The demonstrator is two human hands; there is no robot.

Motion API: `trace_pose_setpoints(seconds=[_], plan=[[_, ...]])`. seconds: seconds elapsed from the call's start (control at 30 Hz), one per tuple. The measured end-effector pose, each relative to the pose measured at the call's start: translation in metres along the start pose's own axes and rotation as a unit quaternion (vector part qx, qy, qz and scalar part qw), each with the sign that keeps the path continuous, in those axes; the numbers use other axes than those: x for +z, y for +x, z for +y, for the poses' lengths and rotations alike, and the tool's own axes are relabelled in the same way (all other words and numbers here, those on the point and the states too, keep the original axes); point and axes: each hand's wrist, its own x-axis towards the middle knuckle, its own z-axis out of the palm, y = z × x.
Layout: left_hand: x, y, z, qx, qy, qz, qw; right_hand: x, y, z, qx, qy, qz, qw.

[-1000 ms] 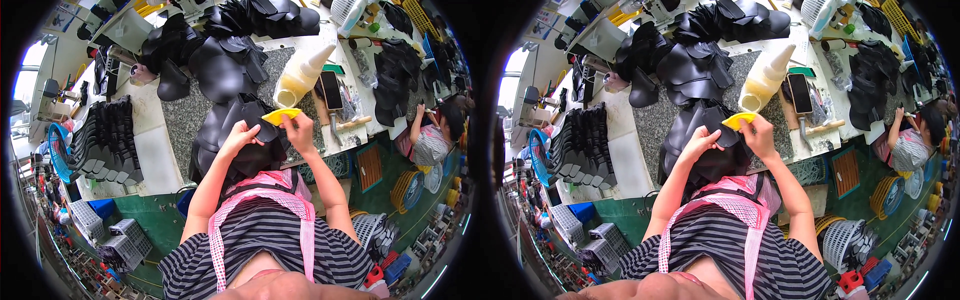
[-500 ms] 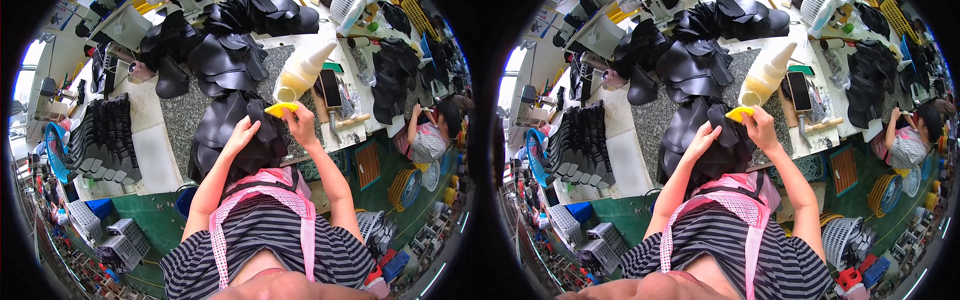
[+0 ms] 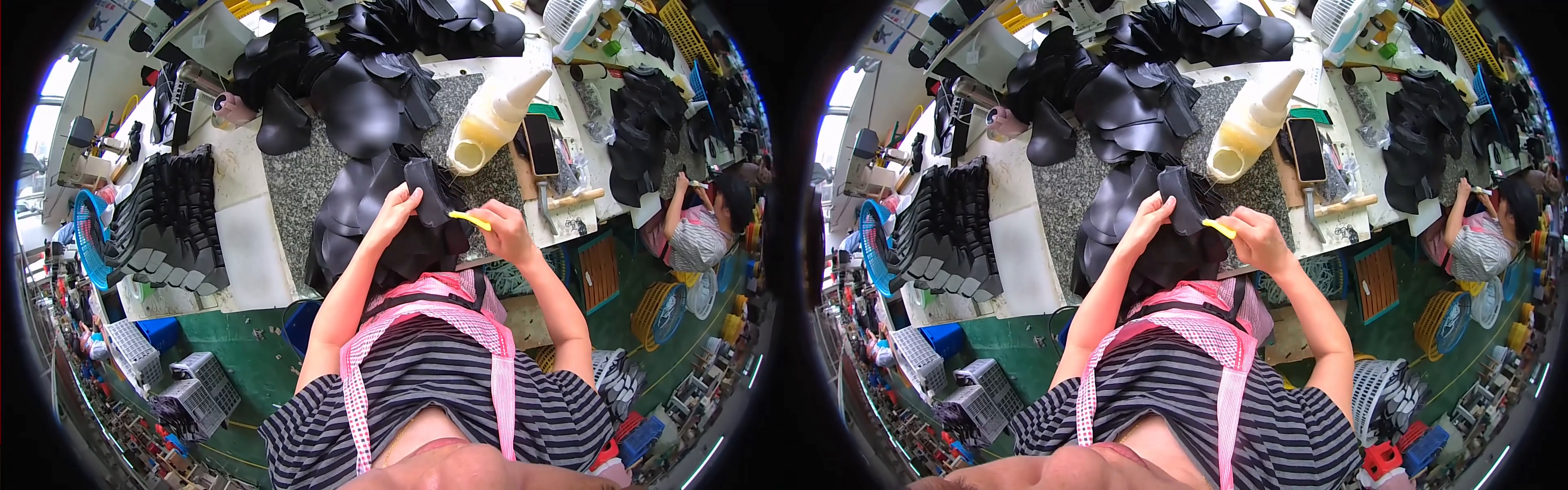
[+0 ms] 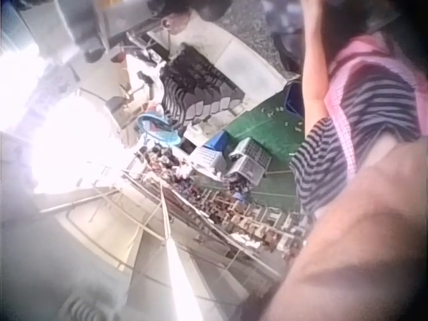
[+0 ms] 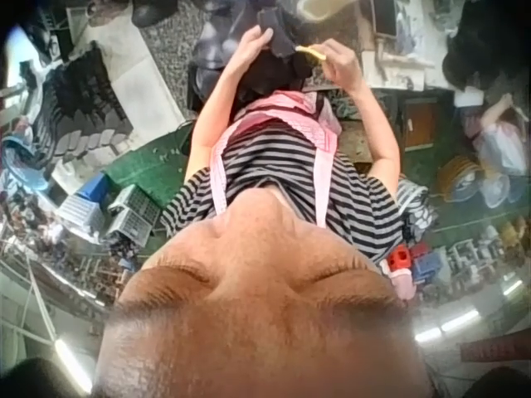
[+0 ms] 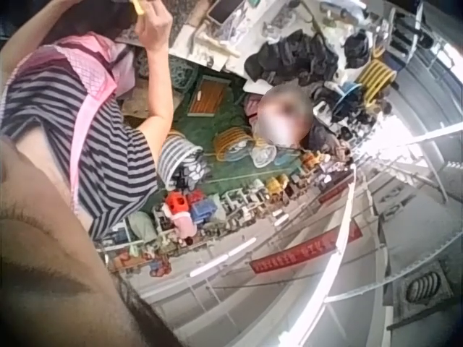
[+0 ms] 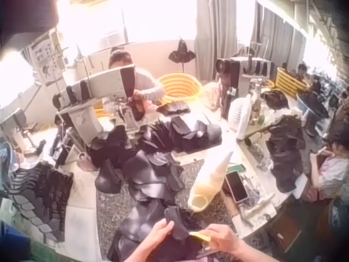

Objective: Applying glue to black leather shoe components using a small yellow spreader tool.

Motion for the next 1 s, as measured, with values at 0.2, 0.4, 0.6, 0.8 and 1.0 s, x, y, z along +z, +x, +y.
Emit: trace_pose_setpoints(seconds=[0.2,0.4,0.6,0.8,1.0], plan=[[-0.001,0.001,0.0,-0.007,-0.005,0.004,1.0,0.011,0.016,-0.009,-0.034,-0.054,0.084,0.994],[0.001,0.003,-0.007,0.01,-0.047,0.013,0.999,0.0,-0.028,-0.008,-0.046,-0.066,0.045,0.996],[0.0,0.003,-0.01,0.0,-0.041,0.014,0.999,0.032,-0.006,-0.019,0.051,-0.045,0.145,0.987],[0.002,0.003,-0.015,0.024,-0.108,0.01,0.994,0.019,-0.043,-0.026,0.101,-0.055,0.169,0.979],[0.001,0.004,-0.016,0.035,-0.088,0.006,0.996,0.049,0.018,-0.014,0.112,-0.08,0.192,0.972]])
